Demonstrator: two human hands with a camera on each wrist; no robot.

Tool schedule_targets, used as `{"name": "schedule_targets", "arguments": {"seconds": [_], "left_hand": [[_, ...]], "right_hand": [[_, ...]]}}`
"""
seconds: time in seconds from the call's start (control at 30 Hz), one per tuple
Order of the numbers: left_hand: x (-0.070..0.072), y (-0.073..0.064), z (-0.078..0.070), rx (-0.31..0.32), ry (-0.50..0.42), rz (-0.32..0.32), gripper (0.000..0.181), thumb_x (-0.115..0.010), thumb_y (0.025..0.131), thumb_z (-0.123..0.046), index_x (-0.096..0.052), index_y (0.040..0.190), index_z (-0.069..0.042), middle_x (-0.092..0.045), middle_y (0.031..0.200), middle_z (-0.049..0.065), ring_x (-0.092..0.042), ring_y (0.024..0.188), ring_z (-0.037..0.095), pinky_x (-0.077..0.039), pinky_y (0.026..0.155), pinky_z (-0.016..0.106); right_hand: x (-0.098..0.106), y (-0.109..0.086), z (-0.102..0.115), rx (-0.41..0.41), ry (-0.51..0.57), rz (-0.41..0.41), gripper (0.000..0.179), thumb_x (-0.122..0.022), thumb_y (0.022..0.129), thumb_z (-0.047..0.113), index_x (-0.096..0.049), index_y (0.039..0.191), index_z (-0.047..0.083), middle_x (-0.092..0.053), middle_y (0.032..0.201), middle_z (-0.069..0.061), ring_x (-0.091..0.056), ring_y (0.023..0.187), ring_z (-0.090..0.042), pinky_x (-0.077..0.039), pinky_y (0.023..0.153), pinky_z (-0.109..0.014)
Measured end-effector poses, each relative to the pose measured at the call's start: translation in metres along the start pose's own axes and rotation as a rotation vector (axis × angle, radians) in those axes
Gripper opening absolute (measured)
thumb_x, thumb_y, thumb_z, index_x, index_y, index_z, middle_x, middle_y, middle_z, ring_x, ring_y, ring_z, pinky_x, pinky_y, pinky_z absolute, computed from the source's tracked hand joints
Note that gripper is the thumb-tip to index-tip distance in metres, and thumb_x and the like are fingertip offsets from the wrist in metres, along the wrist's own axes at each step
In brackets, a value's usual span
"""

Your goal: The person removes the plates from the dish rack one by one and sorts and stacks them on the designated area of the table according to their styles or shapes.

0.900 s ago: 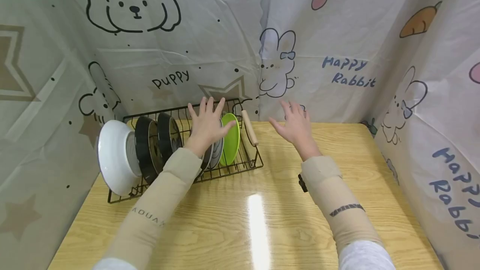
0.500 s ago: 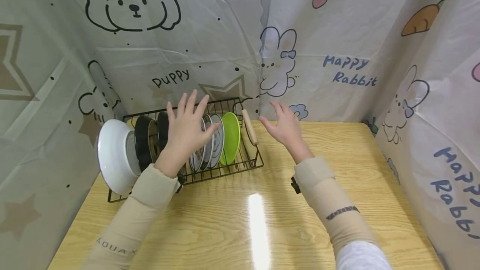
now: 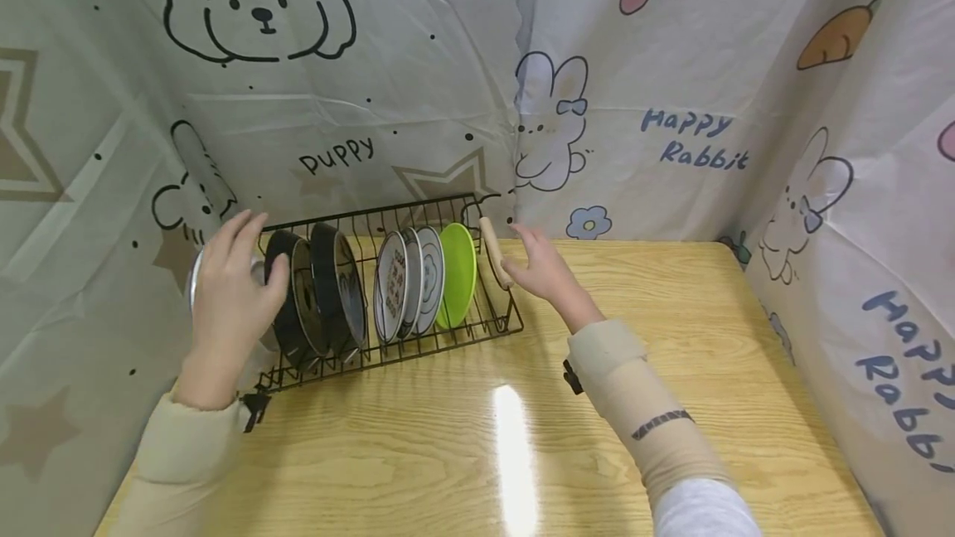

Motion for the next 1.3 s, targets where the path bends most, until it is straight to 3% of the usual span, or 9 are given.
{"name": "schedule_targets", "arguments": {"seconds": [0.13, 0.3, 0.5, 0.63, 0.73, 0.87, 1.0, 1.1, 1.3], "left_hand": [[0.023, -0.012, 0.031, 0.071, -0.024, -0.068, 0.041, -0.057, 0.081, -0.003, -0.054, 0.12, 0.005, -0.048, 0.126, 0.025, -0.042, 0.115, 0.045, -0.035, 0.094, 0.057], [0.044, -0.032, 0.074, 0.173, -0.047, -0.127, 0.038, -0.057, 0.081, -0.001, -0.055, 0.118, 0.007, -0.05, 0.126, 0.024, -0.042, 0.117, 0.045, -0.031, 0.1, 0.053], [0.048, -0.059, 0.115, 0.283, -0.1, -0.161, 0.033, -0.053, 0.082, 0.004, -0.055, 0.115, 0.011, -0.052, 0.12, 0.029, -0.044, 0.115, 0.045, -0.03, 0.102, 0.05], [0.029, -0.077, 0.143, 0.43, -0.11, -0.064, 0.034, -0.051, 0.086, 0.0, -0.053, 0.118, 0.011, -0.051, 0.119, 0.031, -0.047, 0.109, 0.046, -0.038, 0.092, 0.054], [0.008, -0.091, 0.163, 0.551, -0.129, 0.069, 0.039, -0.049, 0.089, -0.006, -0.047, 0.125, 0.01, -0.047, 0.123, 0.032, -0.047, 0.108, 0.047, -0.042, 0.086, 0.056], [-0.018, -0.108, 0.18, 0.674, -0.175, 0.265, 0.047, -0.044, 0.093, -0.012, -0.037, 0.132, 0.012, -0.042, 0.128, 0.034, -0.045, 0.113, 0.048, -0.041, 0.09, 0.054], [-0.034, -0.116, 0.184, 0.689, -0.245, 0.353, 0.045, -0.04, 0.093, -0.01, -0.037, 0.131, 0.015, -0.046, 0.123, 0.036, -0.05, 0.109, 0.047, -0.051, 0.077, 0.025], [-0.039, -0.116, 0.182, 0.661, -0.273, 0.357, 0.042, -0.039, 0.092, -0.005, -0.041, 0.127, 0.017, -0.049, 0.117, 0.037, -0.053, 0.105, 0.046, -0.04, 0.061, 0.005], [-0.043, -0.116, 0.179, 0.655, -0.278, 0.354, 0.039, -0.04, 0.091, -0.002, -0.044, 0.125, 0.017, -0.051, 0.114, 0.038, -0.053, 0.105, 0.047, -0.037, 0.06, 0.003]], "right_hand": [[-0.009, 0.002, -0.003, -0.016, 0.037, 0.026, 0.064, -0.057, 0.089, 0.022, -0.027, 0.142, 0.001, -0.033, 0.141, -0.023, -0.032, 0.128, -0.038, -0.028, 0.104, -0.052], [-0.017, 0.003, -0.003, -0.03, 0.084, 0.049, 0.063, -0.057, 0.087, 0.018, -0.029, 0.14, -0.002, -0.037, 0.136, -0.027, -0.04, 0.12, -0.042, -0.036, 0.098, -0.053], [-0.026, 0.001, -0.005, -0.065, 0.152, 0.08, 0.062, -0.055, 0.086, 0.013, -0.028, 0.14, -0.006, -0.042, 0.129, -0.031, -0.047, 0.113, -0.045, -0.042, 0.093, -0.049], [-0.03, 0.001, -0.007, -0.088, 0.18, 0.079, 0.059, -0.054, 0.088, 0.011, -0.03, 0.138, -0.008, -0.045, 0.125, -0.031, -0.05, 0.11, -0.043, -0.045, 0.09, -0.046], [-0.032, 0.001, -0.008, -0.09, 0.193, 0.07, 0.056, -0.054, 0.088, 0.009, -0.032, 0.136, -0.01, -0.047, 0.123, -0.03, -0.052, 0.107, -0.042, -0.048, 0.087, -0.045], [-0.035, 0.003, -0.007, -0.079, 0.198, 0.067, 0.051, -0.054, 0.087, 0.004, -0.037, 0.134, -0.009, -0.05, 0.119, -0.029, -0.055, 0.103, -0.041, -0.05, 0.082, -0.044], [-0.038, 0.003, -0.008, -0.092, 0.205, 0.066, 0.051, -0.054, 0.087, 0.001, -0.037, 0.134, -0.008, -0.052, 0.116, -0.028, -0.058, 0.1, -0.039, -0.052, 0.079, -0.041], [-0.039, 0.002, -0.009, -0.104, 0.216, 0.059, 0.051, -0.054, 0.087, 0.001, -0.037, 0.134, -0.008, -0.053, 0.114, -0.028, -0.058, 0.099, -0.038, -0.053, 0.077, -0.04], [-0.039, 0.001, -0.008, -0.103, 0.224, 0.051, 0.051, -0.054, 0.087, 0.0, -0.037, 0.134, -0.009, -0.053, 0.114, -0.029, -0.059, 0.098, -0.038, -0.053, 0.076, -0.039]]}}
Point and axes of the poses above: each hand's wrist, its own y-axis towards the middle knuckle, its own x-axis out of the back of the hand, z = x × y, the point moved 9 cm from there along y, towards the middle knuckle
